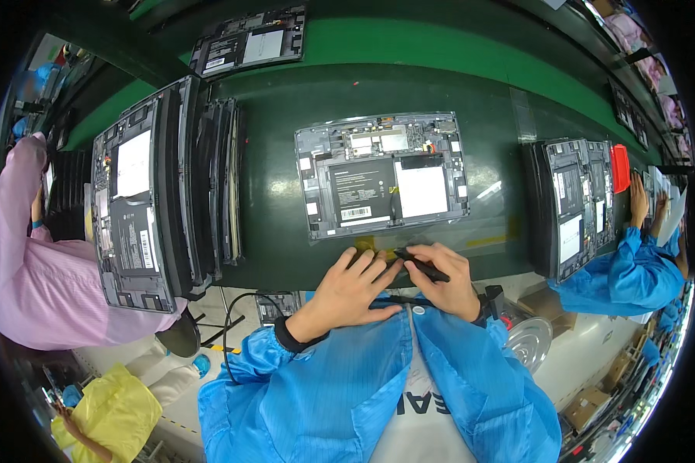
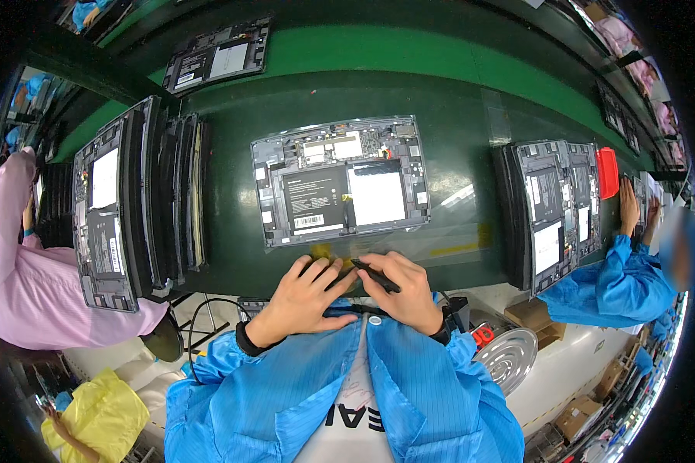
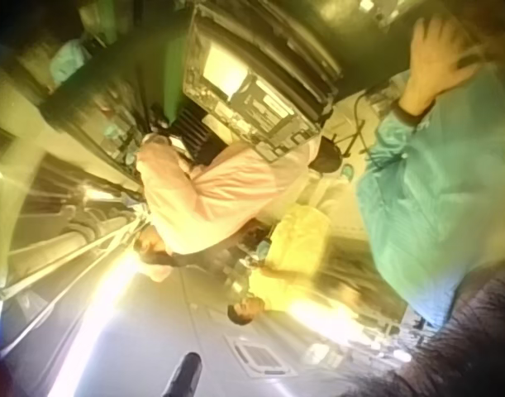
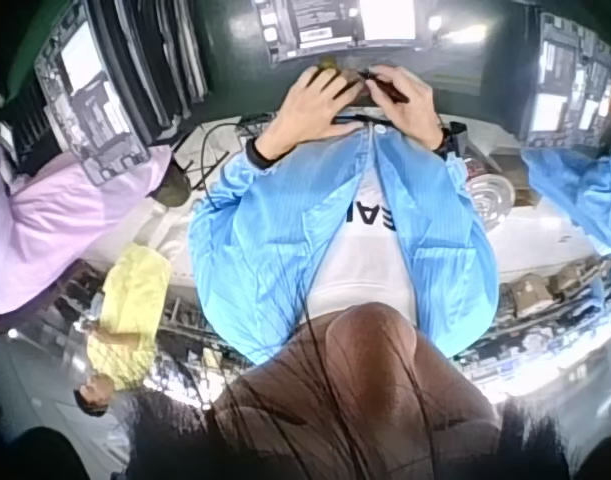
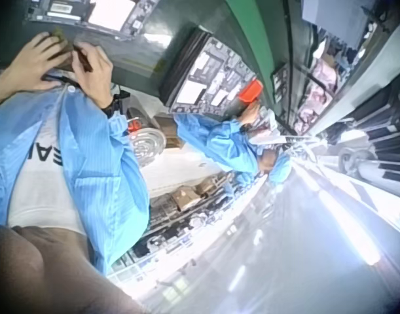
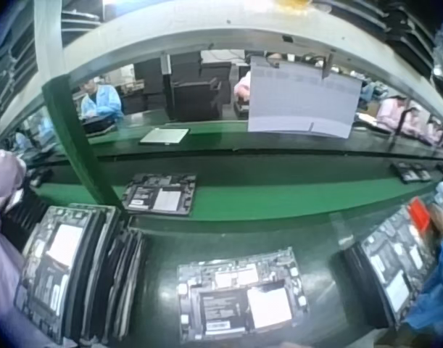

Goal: Assembling the internal components of a tablet or electronic device on a production line.

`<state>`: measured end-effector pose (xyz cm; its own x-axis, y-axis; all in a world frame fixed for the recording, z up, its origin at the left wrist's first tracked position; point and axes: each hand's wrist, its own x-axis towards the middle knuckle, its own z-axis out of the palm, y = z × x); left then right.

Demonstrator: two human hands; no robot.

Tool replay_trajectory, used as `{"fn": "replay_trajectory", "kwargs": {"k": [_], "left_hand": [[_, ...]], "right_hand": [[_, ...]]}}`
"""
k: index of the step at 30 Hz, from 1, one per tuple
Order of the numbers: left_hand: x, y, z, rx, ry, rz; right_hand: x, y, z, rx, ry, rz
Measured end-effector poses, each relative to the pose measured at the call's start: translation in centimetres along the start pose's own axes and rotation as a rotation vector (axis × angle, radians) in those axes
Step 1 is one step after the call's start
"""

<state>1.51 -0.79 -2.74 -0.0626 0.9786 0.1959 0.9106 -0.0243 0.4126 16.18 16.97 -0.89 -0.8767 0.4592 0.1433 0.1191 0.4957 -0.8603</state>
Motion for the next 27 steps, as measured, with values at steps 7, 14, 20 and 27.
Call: {"fn": "replay_trajectory", "kwargs": {"k": [7, 14, 20, 27], "left_hand": [[0.2, 0.1, 0.0, -0.003, -0.03, -0.045], [-2.5, -3.0, -3.1, 0.084, 0.045, -0.098], [7.6, -3.0, -5.8, -0.037, 0.255, -0.211], [15.9, -6.0, -1.6, 0.01, 0.218, -0.119]], "right_hand": [[-1.1, 1.1, 0.0, 0.106, 0.056, -0.012], [0.5, 3.0, -6.9, 0.302, 0.257, -0.06], [8.3, 3.8, -9.6, 0.436, 0.387, 0.047], [16.1, 7.6, -8.0, 0.387, 0.371, 0.07]]}}
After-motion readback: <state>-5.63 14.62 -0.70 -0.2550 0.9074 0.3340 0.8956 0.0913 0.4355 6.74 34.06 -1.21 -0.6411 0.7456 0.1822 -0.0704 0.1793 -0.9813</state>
